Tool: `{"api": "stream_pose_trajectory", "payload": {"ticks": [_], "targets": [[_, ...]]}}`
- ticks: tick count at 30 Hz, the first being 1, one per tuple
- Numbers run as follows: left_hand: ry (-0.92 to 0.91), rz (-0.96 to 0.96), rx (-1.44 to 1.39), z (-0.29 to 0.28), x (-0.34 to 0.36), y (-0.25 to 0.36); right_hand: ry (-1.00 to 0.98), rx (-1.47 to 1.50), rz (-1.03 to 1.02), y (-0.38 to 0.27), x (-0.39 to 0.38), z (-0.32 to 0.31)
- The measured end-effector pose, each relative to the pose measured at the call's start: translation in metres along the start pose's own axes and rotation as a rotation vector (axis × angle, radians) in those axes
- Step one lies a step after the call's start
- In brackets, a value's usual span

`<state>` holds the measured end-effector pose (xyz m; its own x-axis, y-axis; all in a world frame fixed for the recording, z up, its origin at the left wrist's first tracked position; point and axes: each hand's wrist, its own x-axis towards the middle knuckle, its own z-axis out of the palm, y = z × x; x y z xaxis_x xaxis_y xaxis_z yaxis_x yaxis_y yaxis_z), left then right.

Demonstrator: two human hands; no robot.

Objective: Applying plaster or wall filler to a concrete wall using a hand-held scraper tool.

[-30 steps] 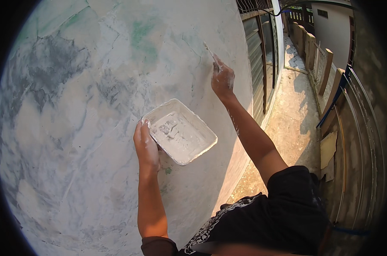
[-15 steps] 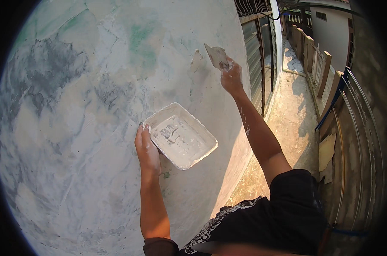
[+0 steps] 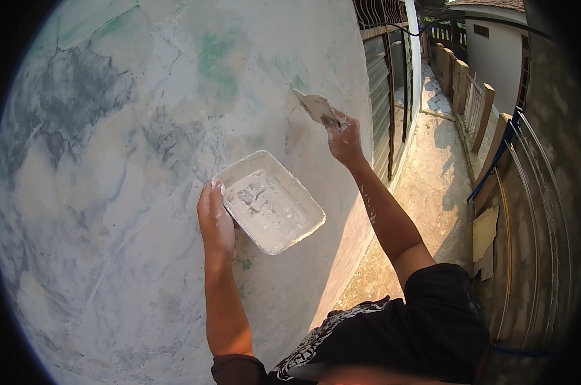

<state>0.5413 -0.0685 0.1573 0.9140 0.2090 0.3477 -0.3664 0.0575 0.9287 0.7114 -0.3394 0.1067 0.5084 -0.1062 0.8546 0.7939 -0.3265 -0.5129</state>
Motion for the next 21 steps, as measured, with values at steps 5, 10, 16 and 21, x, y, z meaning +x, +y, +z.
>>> {"api": "stream_pose_trajectory", "payload": {"ticks": [5, 10, 16, 21], "targets": [[0.036, -0.001, 0.023, 0.000, 0.000, 0.002, 0.397, 0.120, 0.012, -0.022, 0.076, 0.029], [-0.007, -0.004, -0.058, -0.003, -0.006, 0.005, 0.122, -0.088, -0.140, -0.027, 0.016, 0.091], [-0.049, -0.022, -0.068, -0.009, -0.004, 0.010, 0.086, -0.014, -0.388, -0.013, -0.007, 0.031], [-0.038, -0.055, -0.086, -0.004, -0.004, 0.011, 0.352, -0.086, 0.049, 0.008, 0.091, -0.004]]}}
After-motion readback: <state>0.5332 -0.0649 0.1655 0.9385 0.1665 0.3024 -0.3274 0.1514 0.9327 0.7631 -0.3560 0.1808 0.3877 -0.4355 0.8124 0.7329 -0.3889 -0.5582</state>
